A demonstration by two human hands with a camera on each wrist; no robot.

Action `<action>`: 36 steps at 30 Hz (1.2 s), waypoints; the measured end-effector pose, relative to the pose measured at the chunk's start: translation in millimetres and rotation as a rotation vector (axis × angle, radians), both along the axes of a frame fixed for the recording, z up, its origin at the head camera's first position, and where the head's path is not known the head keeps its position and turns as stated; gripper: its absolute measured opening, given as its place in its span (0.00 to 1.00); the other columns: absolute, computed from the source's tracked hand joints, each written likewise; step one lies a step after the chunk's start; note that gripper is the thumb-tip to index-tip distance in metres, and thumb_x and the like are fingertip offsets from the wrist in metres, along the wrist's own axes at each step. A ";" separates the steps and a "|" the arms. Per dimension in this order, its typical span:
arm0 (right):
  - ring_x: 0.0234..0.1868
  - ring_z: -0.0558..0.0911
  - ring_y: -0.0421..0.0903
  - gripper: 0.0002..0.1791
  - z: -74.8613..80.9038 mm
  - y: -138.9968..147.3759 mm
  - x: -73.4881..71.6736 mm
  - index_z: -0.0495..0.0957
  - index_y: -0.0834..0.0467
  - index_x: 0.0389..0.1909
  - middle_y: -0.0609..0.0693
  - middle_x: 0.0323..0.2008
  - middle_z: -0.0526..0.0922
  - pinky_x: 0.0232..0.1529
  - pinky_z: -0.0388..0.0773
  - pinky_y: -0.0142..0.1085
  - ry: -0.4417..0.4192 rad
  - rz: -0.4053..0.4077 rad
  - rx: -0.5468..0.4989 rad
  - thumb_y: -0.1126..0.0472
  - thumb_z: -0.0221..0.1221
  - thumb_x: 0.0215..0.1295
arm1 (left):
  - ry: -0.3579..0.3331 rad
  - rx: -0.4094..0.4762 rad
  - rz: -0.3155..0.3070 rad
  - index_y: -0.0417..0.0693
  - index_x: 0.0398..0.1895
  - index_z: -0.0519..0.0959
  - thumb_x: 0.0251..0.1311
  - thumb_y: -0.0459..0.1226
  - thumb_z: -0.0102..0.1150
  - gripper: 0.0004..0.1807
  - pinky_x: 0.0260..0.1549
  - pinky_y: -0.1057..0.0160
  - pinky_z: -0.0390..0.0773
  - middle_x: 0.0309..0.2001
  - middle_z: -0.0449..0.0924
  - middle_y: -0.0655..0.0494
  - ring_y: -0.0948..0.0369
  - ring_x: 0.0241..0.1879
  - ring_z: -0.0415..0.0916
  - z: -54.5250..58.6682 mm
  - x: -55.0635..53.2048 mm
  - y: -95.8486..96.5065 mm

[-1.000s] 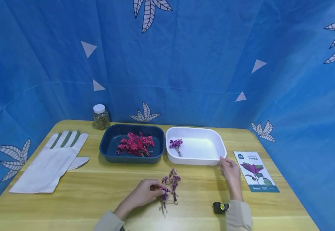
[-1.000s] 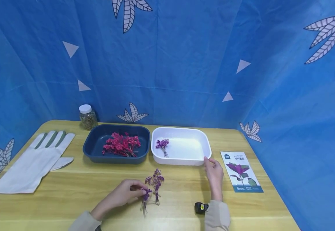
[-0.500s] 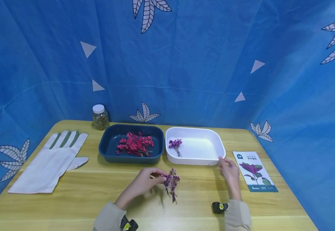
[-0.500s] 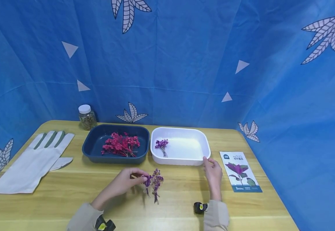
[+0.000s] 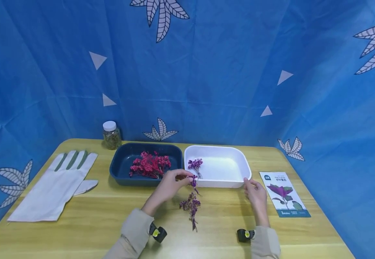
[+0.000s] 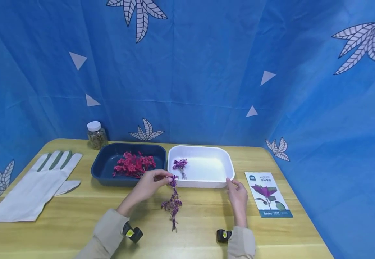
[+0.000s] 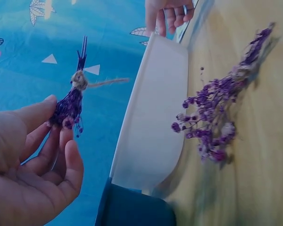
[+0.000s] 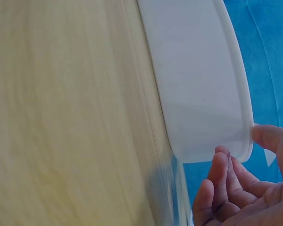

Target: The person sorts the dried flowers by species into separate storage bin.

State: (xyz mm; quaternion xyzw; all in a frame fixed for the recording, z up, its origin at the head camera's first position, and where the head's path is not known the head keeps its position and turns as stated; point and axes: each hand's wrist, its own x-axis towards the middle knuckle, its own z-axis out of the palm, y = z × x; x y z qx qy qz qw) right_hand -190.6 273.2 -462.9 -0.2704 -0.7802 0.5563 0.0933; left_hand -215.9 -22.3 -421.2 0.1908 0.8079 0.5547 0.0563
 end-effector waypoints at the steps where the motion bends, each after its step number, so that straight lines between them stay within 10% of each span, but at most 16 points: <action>1: 0.31 0.76 0.38 0.33 0.0 0.0 0.0 0.67 0.69 0.58 0.53 0.37 0.80 0.32 0.75 0.28 -0.001 -0.002 0.000 0.44 0.54 0.67 | 0.003 0.005 0.016 0.46 0.45 0.82 0.63 0.39 0.59 0.10 0.31 0.65 0.74 0.37 0.81 0.55 0.62 0.35 0.73 0.6 -2.6 2.4; 16: 0.30 0.76 0.38 0.34 -2.6 1.3 0.8 0.67 0.71 0.58 0.53 0.36 0.81 0.31 0.75 0.28 0.004 0.004 0.006 0.44 0.53 0.67 | 0.048 0.076 0.258 0.40 0.42 0.83 0.60 0.36 0.61 0.10 0.36 0.63 0.77 0.37 0.83 0.48 0.58 0.35 0.78 -9.0 -34.5 39.4; 36: 0.30 0.78 0.39 0.32 -2.3 0.3 0.2 0.67 0.72 0.58 0.56 0.36 0.81 0.30 0.76 0.27 0.022 0.013 0.013 0.47 0.53 0.68 | -0.005 0.066 0.217 0.40 0.48 0.80 0.62 0.35 0.59 0.13 0.46 0.56 0.78 0.45 0.81 0.47 0.52 0.45 0.78 -12.0 -34.8 38.1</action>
